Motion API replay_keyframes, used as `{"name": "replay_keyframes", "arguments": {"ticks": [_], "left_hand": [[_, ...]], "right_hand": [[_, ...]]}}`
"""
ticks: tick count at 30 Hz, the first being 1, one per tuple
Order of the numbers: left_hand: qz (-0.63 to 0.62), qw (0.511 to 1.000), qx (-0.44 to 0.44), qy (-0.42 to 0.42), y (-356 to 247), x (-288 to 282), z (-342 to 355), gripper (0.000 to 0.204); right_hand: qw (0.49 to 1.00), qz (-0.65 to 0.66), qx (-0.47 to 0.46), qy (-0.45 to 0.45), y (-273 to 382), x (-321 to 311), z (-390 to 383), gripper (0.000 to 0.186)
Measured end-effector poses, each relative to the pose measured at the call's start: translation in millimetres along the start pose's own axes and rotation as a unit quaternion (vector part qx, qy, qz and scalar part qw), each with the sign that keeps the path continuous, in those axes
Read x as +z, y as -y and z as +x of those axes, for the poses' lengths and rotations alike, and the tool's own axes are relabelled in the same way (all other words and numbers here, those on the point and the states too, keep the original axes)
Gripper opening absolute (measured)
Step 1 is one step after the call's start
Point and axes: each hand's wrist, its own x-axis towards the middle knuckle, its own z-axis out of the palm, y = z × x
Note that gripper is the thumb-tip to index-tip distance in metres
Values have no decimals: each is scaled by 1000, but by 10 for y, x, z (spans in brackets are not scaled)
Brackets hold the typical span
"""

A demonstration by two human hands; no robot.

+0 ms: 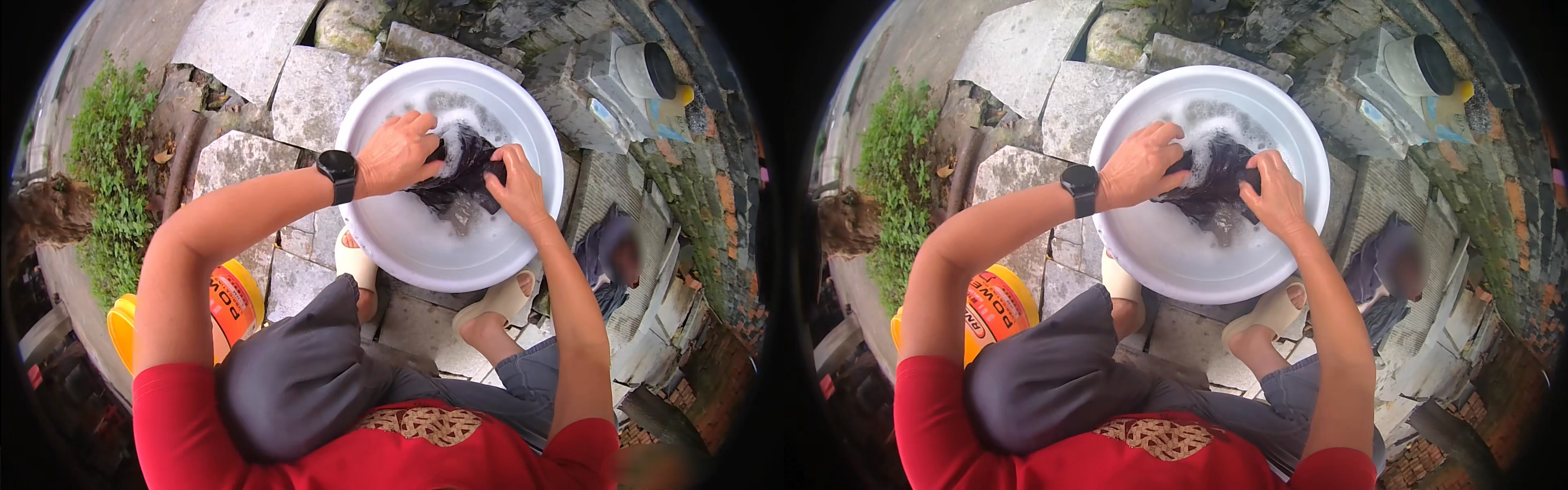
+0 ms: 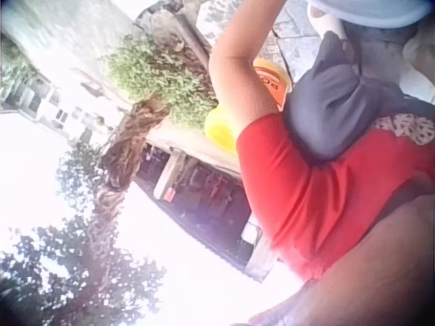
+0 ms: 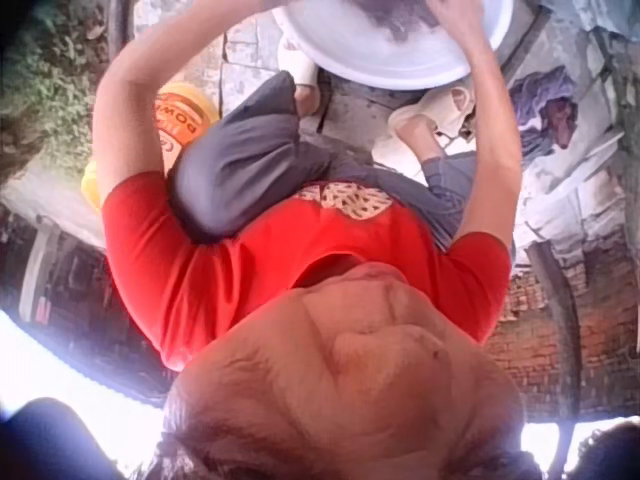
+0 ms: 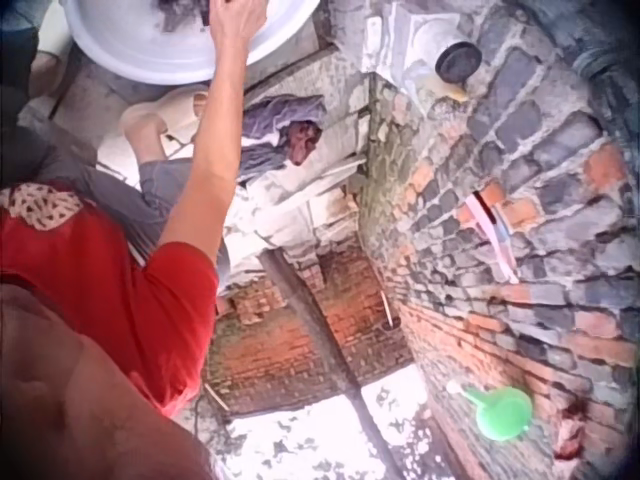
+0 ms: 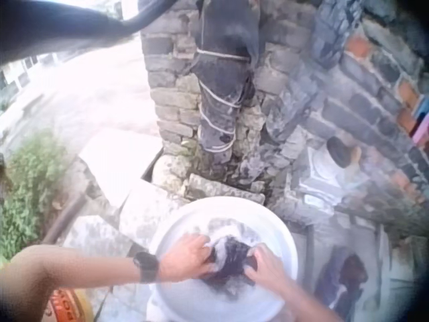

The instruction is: The person washes a dark garment by hand in a white basin filled with soapy water, repeatedly scrubbing, wringing, and rinsing it. They then transfer the garment to a yellow bucket and continue wringing it out before returning it to the basin for further washing.

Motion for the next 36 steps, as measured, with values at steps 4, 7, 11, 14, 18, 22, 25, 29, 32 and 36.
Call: {"name": "replay_keyframes", "arguments": {"ticks": [4,7,11,14,18,22,25,29,32,36], "left_hand": [[98,977,-175,78,-177,221,-206,89],[18,924,-347,157,-197,518,-196,102],[-132,838,-477,228,-114,758,48,83],[-329,755,-545,158,255,1052,119,69],[-625,497,-576,-172,508,1190,420,57],[-534,668,-497,-147,107,789,541,53],[-349,885,-286,-110,-133,528,412,36],[-84,991,-88,-52,-288,411,121,37],[27,979,-201,-3,-294,552,11,91],[-10,925,-356,129,-247,698,118,103]], "right_hand": [[990,36,-42,-130,-65,395,77,65],[996,-86,15,-35,214,762,144,75],[997,77,17,26,-152,1205,437,68],[955,86,222,175,16,1126,880,55],[990,37,126,-41,-444,1428,949,58],[771,584,188,-169,-102,749,679,56],[760,608,208,-94,-338,499,444,49],[976,163,109,-98,-438,304,172,54],[981,-57,-20,-186,-29,347,87,68],[988,-149,17,-41,162,764,140,70]]}}
